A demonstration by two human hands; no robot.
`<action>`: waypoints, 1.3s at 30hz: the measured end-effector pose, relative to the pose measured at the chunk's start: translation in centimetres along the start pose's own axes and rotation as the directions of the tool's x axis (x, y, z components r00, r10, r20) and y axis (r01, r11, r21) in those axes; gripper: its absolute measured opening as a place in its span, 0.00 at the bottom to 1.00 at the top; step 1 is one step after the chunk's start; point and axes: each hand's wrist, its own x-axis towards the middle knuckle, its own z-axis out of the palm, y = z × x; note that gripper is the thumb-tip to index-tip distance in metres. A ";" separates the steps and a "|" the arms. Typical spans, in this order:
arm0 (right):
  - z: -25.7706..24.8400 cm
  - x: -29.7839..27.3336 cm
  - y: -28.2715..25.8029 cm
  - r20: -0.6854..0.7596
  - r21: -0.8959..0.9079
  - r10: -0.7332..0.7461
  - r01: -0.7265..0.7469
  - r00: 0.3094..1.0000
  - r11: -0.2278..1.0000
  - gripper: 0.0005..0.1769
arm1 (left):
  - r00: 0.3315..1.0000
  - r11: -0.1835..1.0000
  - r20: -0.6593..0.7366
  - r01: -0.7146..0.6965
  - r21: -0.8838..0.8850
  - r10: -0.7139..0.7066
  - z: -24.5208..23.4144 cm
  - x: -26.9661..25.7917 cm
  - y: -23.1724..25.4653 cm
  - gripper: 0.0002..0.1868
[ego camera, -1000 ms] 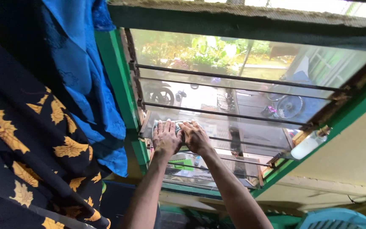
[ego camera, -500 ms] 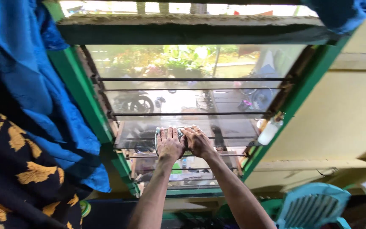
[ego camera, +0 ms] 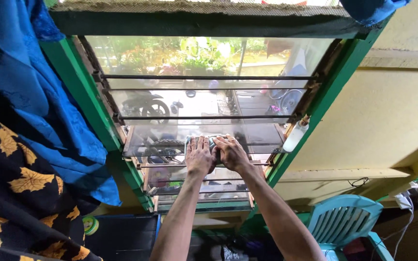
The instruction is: The person cleans a window pane using a spray bottle and a cloth. They repeatedly spray the glass and wipe it with the cloth, working across the surface. The person also wipes the window frame and sill area.
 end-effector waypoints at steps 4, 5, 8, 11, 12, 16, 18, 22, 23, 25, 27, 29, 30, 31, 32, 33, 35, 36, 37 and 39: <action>-0.4 -0.2 -0.8 -0.019 -0.026 -0.021 0.020 1.000 0.999 0.28 | 1.000 1.000 0.002 0.000 0.005 0.000 0.3 0.2 -0.6 0.39; -0.5 -0.3 -0.9 -0.010 -0.014 -0.009 0.009 1.000 1.000 0.28 | 1.000 1.000 -0.011 -0.004 -0.003 0.004 0.6 0.3 -0.7 0.38; -0.5 -0.3 -0.7 0.016 0.003 0.000 0.000 1.000 1.000 0.27 | 1.000 1.000 -0.018 -0.005 -0.008 0.005 0.7 0.3 -1.1 0.37; -1.1 -0.8 -0.8 0.031 0.018 0.001 -0.002 1.000 1.000 0.26 | 1.000 1.000 -0.010 0.003 0.008 -0.003 1.8 1.0 -1.6 0.38; -1.8 -1.0 -0.6 0.031 0.022 0.005 -0.005 1.000 1.000 0.26 | 1.000 1.000 -0.012 0.005 0.015 -0.005 2.3 1.6 -1.4 0.38; -2.1 -1.8 0.0 0.017 0.020 0.019 -0.020 1.000 1.000 0.25 | 1.000 0.999 -0.014 -0.022 0.037 0.022 3.1 2.2 -0.6 0.37; -2.4 -2.5 0.4 -0.003 0.002 0.018 -0.018 1.000 1.000 0.24 | 0.997 0.999 -0.061 -0.040 0.032 0.042 3.3 2.0 0.2 0.38; -4.1 -3.7 0.3 -0.028 0.014 0.037 -0.036 0.999 0.999 0.24 | 0.990 0.997 -0.126 -0.063 0.034 0.067 4.7 1.9 1.3 0.37; -4.6 -4.0 0.2 -0.022 0.013 0.039 -0.039 0.999 0.999 0.23 | 0.988 0.997 -0.137 -0.066 0.034 0.070 4.8 1.8 1.6 0.37; -5.1 -4.1 0.6 -0.018 0.011 0.038 -0.037 0.999 0.999 0.23 | 0.986 0.997 -0.152 -0.067 0.035 0.072 4.8 1.5 2.3 0.37; -5.0 -4.2 1.6 -0.007 -0.029 0.063 -0.063 0.998 0.998 0.23 | 0.987 0.994 -0.116 -0.111 -0.010 0.110 4.6 1.3 3.0 0.38; -4.9 -4.1 2.8 0.006 -0.033 0.079 -0.079 0.997 0.996 0.23 | 0.989 0.993 -0.081 -0.122 -0.006 0.121 4.0 1.1 3.8 0.38; -4.8 -4.4 3.4 0.021 -0.037 0.099 -0.098 0.995 0.994 0.24 | 0.990 0.991 -0.040 -0.134 -0.003 0.134 3.9 0.8 4.3 0.38; -5.0 -4.9 3.3 0.024 -0.036 0.104 -0.103 0.994 0.994 0.24 | 0.990 0.991 -0.035 -0.136 -0.003 0.136 4.0 0.5 4.6 0.38; -5.4 -4.8 3.2 0.017 -0.041 0.114 -0.113 0.993 0.993 0.24 | 0.991 0.991 -0.022 -0.131 -0.007 0.131 3.7 0.7 4.9 0.38; -5.8 -4.8 3.1 0.011 -0.047 0.124 -0.123 0.992 0.991 0.24 | 0.992 0.992 -0.009 -0.127 -0.010 0.126 3.5 0.9 5.1 0.38; -4.5 -4.2 3.6 0.024 -0.060 0.130 -0.128 0.991 0.990 0.24 | 0.991 0.991 0.002 -0.134 -0.011 0.134 3.6 1.4 4.5 0.38; -3.6 -4.0 3.6 0.037 -0.076 0.134 -0.131 0.990 0.988 0.24 | 0.990 0.990 0.011 -0.140 -0.013 0.140 3.7 1.4 4.1 0.37; -3.6 -3.9 3.0 0.042 -0.071 0.133 -0.130 0.990 0.989 0.24 | 0.991 0.991 0.016 -0.135 -0.011 0.135 3.7 1.6 3.6 0.37; -3.7 -3.6 1.9 0.026 -0.111 0.099 -0.096 0.995 0.989 0.24 | 0.992 0.991 0.000 -0.130 0.010 0.130 3.7 2.1 2.7 0.35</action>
